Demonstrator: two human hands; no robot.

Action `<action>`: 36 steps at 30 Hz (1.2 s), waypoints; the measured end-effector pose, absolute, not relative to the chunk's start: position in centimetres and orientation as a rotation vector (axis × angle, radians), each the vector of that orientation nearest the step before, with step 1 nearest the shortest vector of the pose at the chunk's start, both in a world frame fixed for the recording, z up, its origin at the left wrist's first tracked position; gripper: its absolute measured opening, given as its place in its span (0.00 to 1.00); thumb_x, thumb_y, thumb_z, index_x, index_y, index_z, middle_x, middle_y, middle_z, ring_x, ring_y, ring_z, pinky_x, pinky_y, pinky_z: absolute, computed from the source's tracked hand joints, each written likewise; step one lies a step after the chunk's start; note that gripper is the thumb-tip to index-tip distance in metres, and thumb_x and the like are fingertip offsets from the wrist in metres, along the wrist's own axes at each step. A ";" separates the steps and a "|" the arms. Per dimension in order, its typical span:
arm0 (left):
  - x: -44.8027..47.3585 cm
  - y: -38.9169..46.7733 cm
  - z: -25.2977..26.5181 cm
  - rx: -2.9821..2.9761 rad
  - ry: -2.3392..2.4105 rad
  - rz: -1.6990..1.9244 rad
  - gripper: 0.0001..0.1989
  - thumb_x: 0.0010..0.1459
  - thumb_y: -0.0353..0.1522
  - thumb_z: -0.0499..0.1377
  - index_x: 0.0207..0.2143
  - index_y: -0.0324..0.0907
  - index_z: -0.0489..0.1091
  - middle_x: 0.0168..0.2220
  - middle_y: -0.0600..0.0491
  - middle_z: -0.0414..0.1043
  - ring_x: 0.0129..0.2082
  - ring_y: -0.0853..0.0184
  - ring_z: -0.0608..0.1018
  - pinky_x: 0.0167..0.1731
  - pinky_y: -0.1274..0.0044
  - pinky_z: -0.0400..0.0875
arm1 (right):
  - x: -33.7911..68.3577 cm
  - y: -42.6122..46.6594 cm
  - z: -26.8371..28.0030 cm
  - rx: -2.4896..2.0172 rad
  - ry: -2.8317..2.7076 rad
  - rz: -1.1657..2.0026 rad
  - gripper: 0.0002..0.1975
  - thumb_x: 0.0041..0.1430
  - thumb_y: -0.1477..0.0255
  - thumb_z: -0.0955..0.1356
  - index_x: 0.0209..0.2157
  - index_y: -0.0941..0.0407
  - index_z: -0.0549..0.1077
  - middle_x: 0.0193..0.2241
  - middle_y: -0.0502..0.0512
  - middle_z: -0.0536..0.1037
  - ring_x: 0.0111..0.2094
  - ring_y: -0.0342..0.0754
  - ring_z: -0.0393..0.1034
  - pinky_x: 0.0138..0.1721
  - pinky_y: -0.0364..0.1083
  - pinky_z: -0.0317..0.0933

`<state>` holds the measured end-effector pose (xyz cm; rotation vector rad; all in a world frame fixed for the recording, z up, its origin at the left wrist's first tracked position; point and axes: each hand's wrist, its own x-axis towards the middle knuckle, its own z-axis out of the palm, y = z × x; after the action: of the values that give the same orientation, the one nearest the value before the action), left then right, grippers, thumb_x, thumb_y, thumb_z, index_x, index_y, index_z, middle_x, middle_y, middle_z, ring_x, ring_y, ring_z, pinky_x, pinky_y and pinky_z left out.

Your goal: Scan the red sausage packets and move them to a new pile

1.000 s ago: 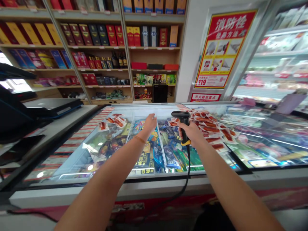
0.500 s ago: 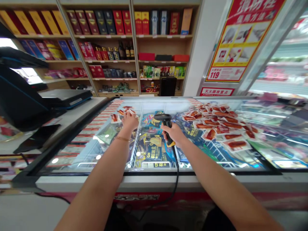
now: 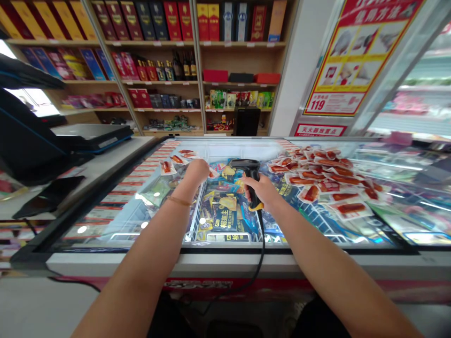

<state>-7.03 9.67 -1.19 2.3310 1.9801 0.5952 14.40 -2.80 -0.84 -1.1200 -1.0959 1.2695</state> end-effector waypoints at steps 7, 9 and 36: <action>-8.2 9.1 -2.3 2.161 2.152 0.677 0.33 0.56 0.37 0.52 0.65 0.43 0.54 0.65 0.39 0.53 0.63 0.45 0.59 0.57 0.55 0.56 | 14.3 -3.4 -0.5 -1.100 -1.125 1.280 0.10 0.50 0.70 0.70 0.33 0.55 0.65 0.16 0.43 0.67 0.13 0.40 0.60 0.13 0.41 0.56; -8.3 9.6 -3.1 2.216 2.043 0.510 0.34 0.57 0.37 0.51 0.66 0.46 0.50 0.66 0.42 0.52 0.64 0.46 0.56 0.58 0.52 0.53 | 14.2 -3.6 -0.4 -1.103 -1.127 1.288 0.11 0.49 0.69 0.70 0.32 0.55 0.64 0.16 0.43 0.67 0.13 0.40 0.60 0.13 0.41 0.55; -8.1 7.9 -1.7 2.483 1.855 0.469 0.26 0.54 0.49 0.55 0.51 0.47 0.65 0.42 0.45 0.72 0.42 0.55 0.75 0.41 0.70 0.66 | 14.1 -3.6 -1.3 -1.097 -1.144 1.296 0.10 0.51 0.69 0.70 0.31 0.55 0.64 0.17 0.43 0.67 0.12 0.40 0.61 0.12 0.40 0.56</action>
<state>-8.15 7.86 -1.71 2.4825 1.8547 0.4689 14.12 -3.61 -1.35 -1.0968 -1.1438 1.2960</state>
